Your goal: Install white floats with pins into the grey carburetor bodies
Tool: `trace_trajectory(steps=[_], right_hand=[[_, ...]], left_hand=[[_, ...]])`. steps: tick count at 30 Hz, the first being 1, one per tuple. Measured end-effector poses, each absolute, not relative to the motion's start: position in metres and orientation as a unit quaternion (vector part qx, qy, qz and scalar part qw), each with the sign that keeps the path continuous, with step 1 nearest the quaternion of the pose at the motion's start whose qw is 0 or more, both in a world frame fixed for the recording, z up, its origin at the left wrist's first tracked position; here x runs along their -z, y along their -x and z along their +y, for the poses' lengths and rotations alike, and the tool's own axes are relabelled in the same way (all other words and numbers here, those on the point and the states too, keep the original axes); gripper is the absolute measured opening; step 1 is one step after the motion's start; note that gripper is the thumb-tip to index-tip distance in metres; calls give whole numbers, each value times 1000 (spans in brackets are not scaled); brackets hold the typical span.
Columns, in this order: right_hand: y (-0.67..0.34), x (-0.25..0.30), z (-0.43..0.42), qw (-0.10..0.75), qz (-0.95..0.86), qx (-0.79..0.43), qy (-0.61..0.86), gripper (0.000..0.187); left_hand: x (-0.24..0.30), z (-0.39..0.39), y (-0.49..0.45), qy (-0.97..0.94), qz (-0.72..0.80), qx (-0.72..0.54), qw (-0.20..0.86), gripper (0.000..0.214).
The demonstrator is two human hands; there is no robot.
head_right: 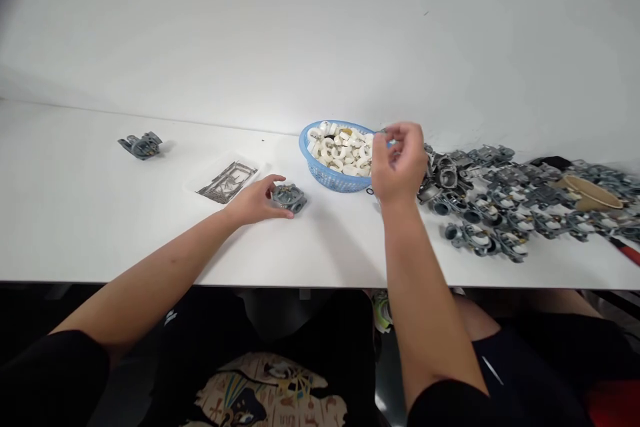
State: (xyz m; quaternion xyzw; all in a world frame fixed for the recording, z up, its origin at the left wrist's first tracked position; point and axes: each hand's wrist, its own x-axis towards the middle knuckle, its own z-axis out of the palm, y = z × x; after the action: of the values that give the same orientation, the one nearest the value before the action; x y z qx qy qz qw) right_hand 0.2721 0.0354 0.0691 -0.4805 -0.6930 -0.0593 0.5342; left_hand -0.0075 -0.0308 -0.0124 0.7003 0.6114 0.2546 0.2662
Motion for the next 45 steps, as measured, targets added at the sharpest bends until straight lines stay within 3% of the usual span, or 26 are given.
trace_trajectory(steps=[5, 7, 9, 14, 19, 25, 29, 32, 37, 45], right_hand=[[-269, -84, 105, 144, -789, -42, 595, 65], [-263, -77, 117, 51, -796, -88, 597, 62], [-257, -69, 121, 18, -797, -99, 596, 50], [-250, -57, 120, 20, -786, -47, 616, 29], [-247, -55, 122, 8, -785, -19, 619, 10], [-252, -56, 119, 72, -793, -42, 604, 16], [-248, -64, 98, 254, -824, -104, 495, 13], [-236, -66, 64, 363, -859, -71, 355, 10], [-216, -50, 8, 361, -892, -51, 267, 9], [-204, -13, -8, 382, -855, -115, 330, 7]], left_hand=[[14, -30, 8, -653, 660, -250, 274, 73], [16, -29, 6, -641, 658, -269, 290, 63], [18, -29, 3, -637, 653, -284, 294, 57], [23, -29, -4, -649, 645, -322, 244, 48], [20, -33, -6, -641, 640, -324, 272, 45], [20, -33, -2, -671, 627, -325, 224, 38], [26, -32, -4, -689, 584, -364, 229, 42], [29, -33, -7, -704, 527, -392, 271, 44], [34, -32, -8, -717, 509, -389, 276, 43], [47, -24, -6, -647, 547, -409, 339, 52]])
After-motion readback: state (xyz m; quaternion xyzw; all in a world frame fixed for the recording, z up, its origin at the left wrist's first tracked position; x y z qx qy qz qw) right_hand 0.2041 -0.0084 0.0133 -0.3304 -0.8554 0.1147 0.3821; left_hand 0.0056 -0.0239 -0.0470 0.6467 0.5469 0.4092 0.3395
